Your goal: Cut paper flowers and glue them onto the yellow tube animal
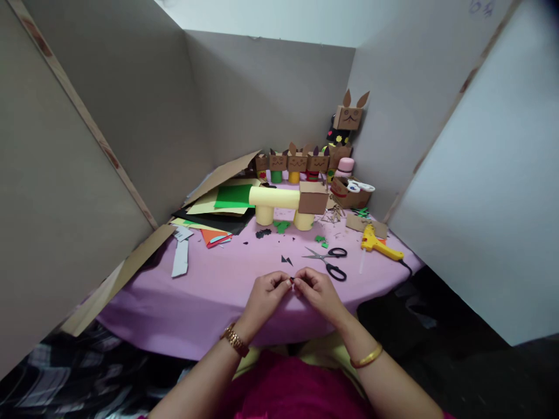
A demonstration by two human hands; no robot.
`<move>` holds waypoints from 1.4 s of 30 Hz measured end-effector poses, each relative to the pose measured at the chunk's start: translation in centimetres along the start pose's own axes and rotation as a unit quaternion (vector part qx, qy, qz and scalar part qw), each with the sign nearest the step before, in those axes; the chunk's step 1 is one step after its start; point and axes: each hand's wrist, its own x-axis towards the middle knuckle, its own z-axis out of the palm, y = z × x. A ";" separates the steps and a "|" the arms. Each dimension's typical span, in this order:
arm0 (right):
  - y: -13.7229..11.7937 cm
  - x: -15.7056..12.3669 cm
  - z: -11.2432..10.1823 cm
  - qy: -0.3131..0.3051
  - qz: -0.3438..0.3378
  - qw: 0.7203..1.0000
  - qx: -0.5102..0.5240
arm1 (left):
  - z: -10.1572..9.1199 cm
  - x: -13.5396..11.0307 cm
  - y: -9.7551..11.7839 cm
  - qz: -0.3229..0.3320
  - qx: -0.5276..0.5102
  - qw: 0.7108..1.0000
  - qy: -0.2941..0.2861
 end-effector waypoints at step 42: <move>0.1 0.4 0.1 0.049 0.035 0.997 0.052 | -0.2 0.6 -0.4 -0.008 -0.063 0.997 -0.039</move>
